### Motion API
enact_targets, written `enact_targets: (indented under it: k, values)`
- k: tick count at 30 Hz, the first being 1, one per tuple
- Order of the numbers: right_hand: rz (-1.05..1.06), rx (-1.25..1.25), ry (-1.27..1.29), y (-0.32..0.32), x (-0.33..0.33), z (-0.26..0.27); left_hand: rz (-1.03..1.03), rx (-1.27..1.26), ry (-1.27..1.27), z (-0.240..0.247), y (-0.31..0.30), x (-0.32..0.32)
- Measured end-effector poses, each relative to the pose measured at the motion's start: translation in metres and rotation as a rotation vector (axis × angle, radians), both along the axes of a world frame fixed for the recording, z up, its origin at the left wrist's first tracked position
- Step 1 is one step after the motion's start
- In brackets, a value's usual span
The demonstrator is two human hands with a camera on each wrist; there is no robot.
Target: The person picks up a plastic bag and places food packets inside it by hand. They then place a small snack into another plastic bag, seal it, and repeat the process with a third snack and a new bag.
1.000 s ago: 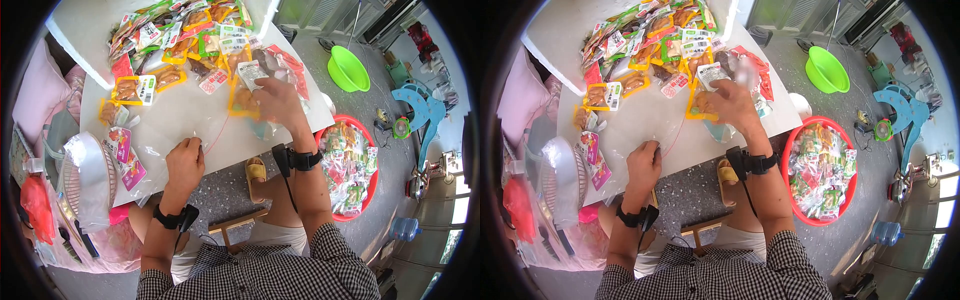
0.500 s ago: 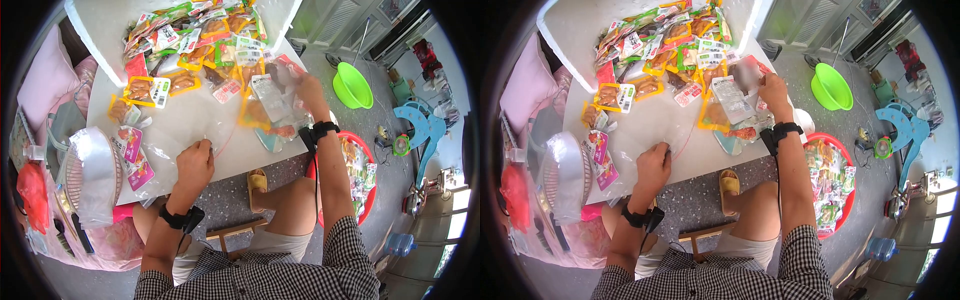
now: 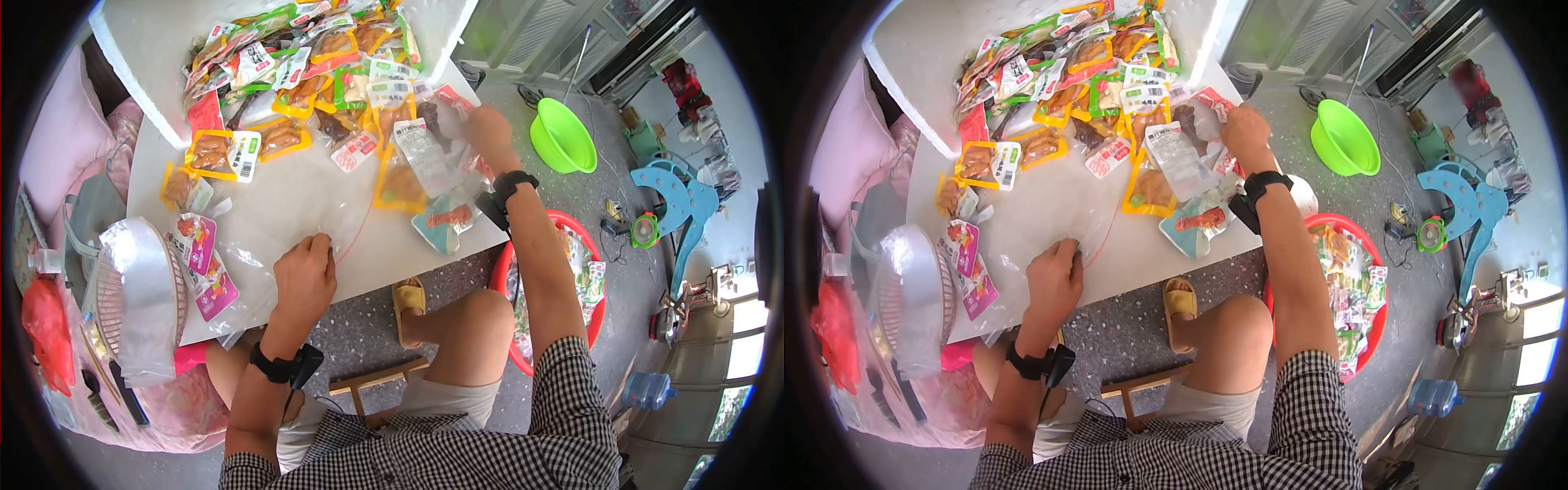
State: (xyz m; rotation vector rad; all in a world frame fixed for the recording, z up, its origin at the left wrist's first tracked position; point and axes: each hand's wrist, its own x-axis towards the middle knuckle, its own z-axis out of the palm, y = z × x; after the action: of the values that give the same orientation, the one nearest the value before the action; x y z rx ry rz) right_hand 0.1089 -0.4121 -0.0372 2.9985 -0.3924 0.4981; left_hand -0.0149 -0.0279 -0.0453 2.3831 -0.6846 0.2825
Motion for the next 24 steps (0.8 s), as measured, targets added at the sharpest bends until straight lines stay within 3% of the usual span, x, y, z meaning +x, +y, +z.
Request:
enact_targets:
  k: [2, 5, 8, 11, 14, 17, 24]
  values:
    - [-0.02, 0.012, -0.086, 0.008, -0.004, 0.011, 0.001, 0.0, 0.002, 0.0, 0.0, 0.0]
    - [-0.001, 0.175, -0.39, 0.011, -0.017, 0.029, -0.002, -0.003, -0.04, -0.001, 0.0, 0.001]
    - [0.077, 0.423, -0.538, 0.011, -0.031, 0.046, 0.01, -0.033, -0.054, -0.003, 0.001, 0.003]
    - [0.332, 0.694, -0.534, 0.027, -0.065, 0.062, 0.024, -0.079, -0.061, -0.005, 0.0, 0.004]
    - [0.339, 1.47, -0.169, 0.077, -0.125, 0.089, 0.037, -0.106, -0.021, -0.006, 0.003, 0.005]
    - [0.305, 1.626, 0.087, 0.127, -0.172, 0.087, 0.044, -0.118, -0.007, -0.007, 0.006, 0.003]
    - [0.312, 1.514, 0.279, 0.17, -0.201, 0.058, 0.049, -0.198, -0.113, -0.008, 0.006, 0.003]
